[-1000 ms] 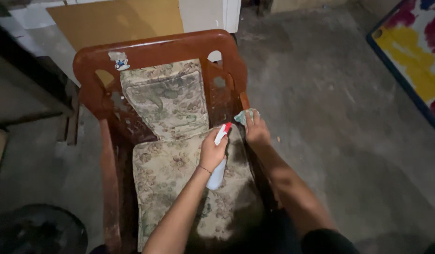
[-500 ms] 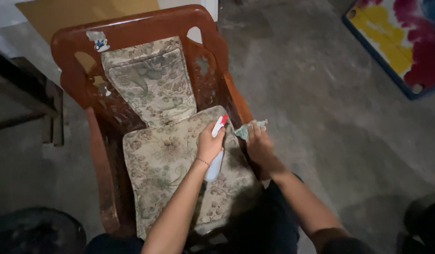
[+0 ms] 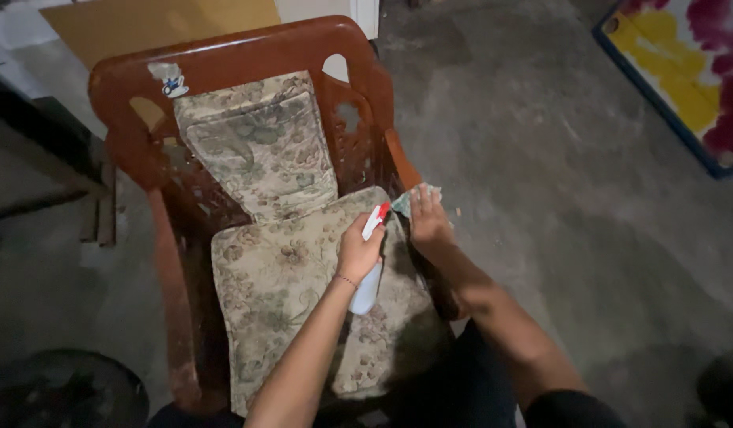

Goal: The person cleans a wooden chair with floral cushions by spraying a cleaning solution and wiping the surfaces with a cloth. They systematically clean the seat, backrest, and armrests.

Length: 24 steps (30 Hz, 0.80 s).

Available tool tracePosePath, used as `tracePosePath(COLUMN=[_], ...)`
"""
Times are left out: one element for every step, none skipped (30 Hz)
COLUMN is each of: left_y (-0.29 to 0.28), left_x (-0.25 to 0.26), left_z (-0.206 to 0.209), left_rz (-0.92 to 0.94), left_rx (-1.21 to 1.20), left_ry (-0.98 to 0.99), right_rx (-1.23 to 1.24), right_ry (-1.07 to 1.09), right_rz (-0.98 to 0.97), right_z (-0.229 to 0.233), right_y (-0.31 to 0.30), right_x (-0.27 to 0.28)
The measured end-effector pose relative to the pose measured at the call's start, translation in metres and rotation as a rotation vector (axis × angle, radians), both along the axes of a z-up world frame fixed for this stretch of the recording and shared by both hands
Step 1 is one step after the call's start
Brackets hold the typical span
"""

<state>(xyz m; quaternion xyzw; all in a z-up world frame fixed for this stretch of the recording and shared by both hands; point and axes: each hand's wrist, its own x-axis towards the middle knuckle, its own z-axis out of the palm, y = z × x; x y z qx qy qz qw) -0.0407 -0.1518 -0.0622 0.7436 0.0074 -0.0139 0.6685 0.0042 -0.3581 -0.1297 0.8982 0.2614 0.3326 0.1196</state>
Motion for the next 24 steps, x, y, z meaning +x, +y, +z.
tracePosePath(left_y=[0.001,0.002,0.003,0.004,0.005,0.006,0.007,0.008,0.009,0.010,0.010,0.012,0.013,0.016,0.020,0.022,0.024,0.025,0.027,0.026,0.026,0.026,0.025,0.023], left_x=[0.004,0.009,0.013,0.017,0.022,0.026,0.030,0.035,0.038,0.041,0.042,0.043,0.045,0.047,0.047,0.049,0.051,0.051,0.050,0.050,0.050,0.047,0.044,0.041], left_z=[-0.002,-0.004,-0.006,-0.008,-0.009,-0.010,-0.010,-0.010,-0.011,-0.012,-0.013,-0.014,-0.015,-0.015,-0.015,-0.014,-0.013,-0.012,-0.012,-0.011,-0.011,-0.009,-0.006,-0.004], left_rz=[-0.004,-0.003,-0.001,-0.003,-0.005,-0.007,-0.009,-0.005,-0.002,0.002,0.006,0.013,0.021,0.016,0.011,0.008,0.005,0.003,0.001,0.009,0.017,0.027,0.027,0.022], left_rx=[-0.022,-0.018,-0.013,-0.010,-0.018,-0.026,-0.034,-0.034,-0.035,-0.037,-0.038,-0.037,-0.036,-0.021,-0.006,0.006,0.003,0.000,-0.003,0.022,0.047,0.075,0.051,0.027], left_ry=[0.000,-0.011,-0.022,-0.034,-0.035,-0.036,-0.037,-0.017,0.003,0.024,0.024,0.022,0.020,0.031,0.042,0.047,0.036,0.024,0.011,-0.022,-0.054,-0.083,-0.055,-0.026], right_rx=[0.022,0.044,0.110,0.177,0.243,0.180,0.117,0.054,0.173,0.292,0.411,0.414,0.418,0.422,0.421,0.417,0.412,0.407,0.401,0.393,0.412,0.433,0.454,0.388], right_ry=[0.008,0.017,0.021,0.023,0.025,0.028,0.031,0.032,0.059,0.088,0.118,0.142,0.167,0.193,0.215,0.232,0.248,0.237,0.225,0.214,0.239,0.269,0.298,0.327], right_rz=[0.006,0.019,0.029,0.035,0.040,0.019,-0.003,-0.024,-0.014,-0.003,0.007,-0.027,-0.062,-0.101,-0.114,-0.125,-0.136,-0.147,-0.158,-0.168,-0.184,-0.198,-0.213,-0.204], right_z=[0.003,0.006,0.008,0.009,0.010,0.010,0.010,0.008,0.006,0.002,-0.002,-0.007,-0.010,-0.014,-0.018,-0.018,-0.017,-0.015,-0.014,-0.012,-0.010,-0.009,-0.007,-0.006], right_y=[0.003,0.007,0.012,0.014,0.016,0.019,0.022,0.024,0.026,0.029,0.031,0.035,0.038,0.040,0.042,0.044,0.046,0.047,0.050,0.051,0.052,0.055,0.057,0.056], right_x=[0.007,0.016,0.024,0.032,0.040,0.049,0.059,0.072,0.085,0.099,0.112,0.125,0.138,0.147,0.153,0.160,0.166,0.168,0.168,0.168,0.168,0.165,0.162,0.158])
